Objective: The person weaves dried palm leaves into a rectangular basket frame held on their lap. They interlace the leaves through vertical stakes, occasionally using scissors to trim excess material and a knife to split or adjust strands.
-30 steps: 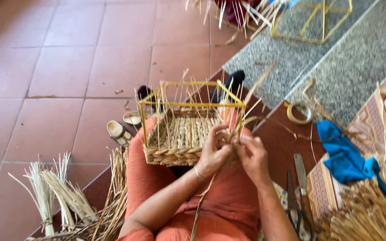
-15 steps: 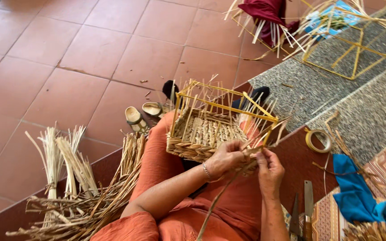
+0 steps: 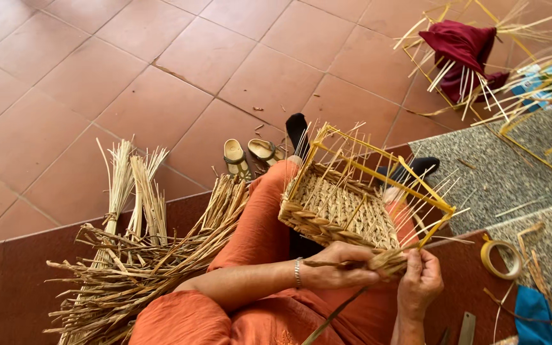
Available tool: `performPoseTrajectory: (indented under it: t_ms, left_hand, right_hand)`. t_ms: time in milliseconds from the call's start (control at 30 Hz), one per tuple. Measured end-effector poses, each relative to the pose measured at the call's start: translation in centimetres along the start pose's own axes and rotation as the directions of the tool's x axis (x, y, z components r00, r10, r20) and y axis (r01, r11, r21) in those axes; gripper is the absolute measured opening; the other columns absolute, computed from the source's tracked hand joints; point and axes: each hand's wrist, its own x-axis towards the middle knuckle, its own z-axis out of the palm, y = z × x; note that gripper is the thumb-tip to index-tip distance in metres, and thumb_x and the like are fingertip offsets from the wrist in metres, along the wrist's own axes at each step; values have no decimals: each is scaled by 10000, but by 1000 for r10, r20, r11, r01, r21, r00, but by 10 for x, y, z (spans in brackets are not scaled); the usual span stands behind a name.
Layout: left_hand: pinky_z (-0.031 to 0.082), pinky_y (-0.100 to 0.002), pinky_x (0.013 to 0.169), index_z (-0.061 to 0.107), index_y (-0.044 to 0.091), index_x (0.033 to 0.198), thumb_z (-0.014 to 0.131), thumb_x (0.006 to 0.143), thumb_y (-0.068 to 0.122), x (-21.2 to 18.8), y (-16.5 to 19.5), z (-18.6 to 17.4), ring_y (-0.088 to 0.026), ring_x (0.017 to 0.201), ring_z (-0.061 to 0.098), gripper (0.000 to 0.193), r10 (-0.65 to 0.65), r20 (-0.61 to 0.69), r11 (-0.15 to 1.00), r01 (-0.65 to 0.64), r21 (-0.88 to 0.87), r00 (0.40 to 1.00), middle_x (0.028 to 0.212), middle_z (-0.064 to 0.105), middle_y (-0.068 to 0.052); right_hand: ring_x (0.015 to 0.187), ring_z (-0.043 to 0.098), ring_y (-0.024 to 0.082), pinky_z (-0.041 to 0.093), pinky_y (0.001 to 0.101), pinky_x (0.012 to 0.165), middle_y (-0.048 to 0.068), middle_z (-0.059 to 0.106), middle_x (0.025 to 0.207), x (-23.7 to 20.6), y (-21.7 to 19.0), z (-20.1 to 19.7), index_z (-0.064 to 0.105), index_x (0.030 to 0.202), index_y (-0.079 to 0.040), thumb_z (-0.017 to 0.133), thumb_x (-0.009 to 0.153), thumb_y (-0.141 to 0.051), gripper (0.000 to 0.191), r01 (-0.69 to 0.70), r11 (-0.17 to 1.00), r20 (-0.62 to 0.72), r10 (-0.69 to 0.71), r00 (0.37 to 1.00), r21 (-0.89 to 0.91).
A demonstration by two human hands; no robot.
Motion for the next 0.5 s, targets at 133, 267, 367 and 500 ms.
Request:
performPoseTrajectory:
  t_ms: [133, 267, 367, 500]
  left_hand:
    - [489, -233, 753, 633, 49, 1268, 722, 1016, 171, -21, 5, -11, -46, 867, 578, 294, -239, 59, 890, 243, -387, 969, 954, 666, -4]
    - [499, -205, 717, 631, 31, 1135, 653, 1100, 171, -40, 10, -24, -21, 838, 573, 146, -224, -110, 948, 191, -255, 968, 921, 651, 13]
    - [434, -191, 520, 593, 63, 1117, 618, 1081, 177, -58, 15, -45, -28, 616, 534, 122, -308, -301, 909, 185, -374, 902, 831, 654, 9]
    - [464, -213, 567, 553, 85, 1070, 672, 1035, 83, -58, 14, -64, -61, 665, 587, 124, -145, -527, 949, -32, -313, 837, 840, 653, -2]
  right_hand:
    - [840, 621, 88, 515, 233, 789, 61, 706, 962, -2, 3, 2, 665, 1079, 28, 663, 1122, -167, 199, -16, 996, -19, 18, 1000, 89]
    - [899, 635, 93, 518, 218, 847, 83, 712, 982, -3, 7, -2, 655, 1097, 39, 683, 1132, -122, 167, -22, 972, 7, 21, 1000, 234]
    - [900, 646, 98, 529, 224, 861, 94, 708, 1019, -4, 8, -4, 626, 1143, 47, 700, 1112, -73, 144, -53, 948, 46, 41, 998, 313]
    - [984, 694, 140, 568, 260, 928, 108, 715, 1115, -4, 9, -2, 581, 1231, 43, 669, 1063, -33, 205, -49, 962, 85, 27, 996, 268]
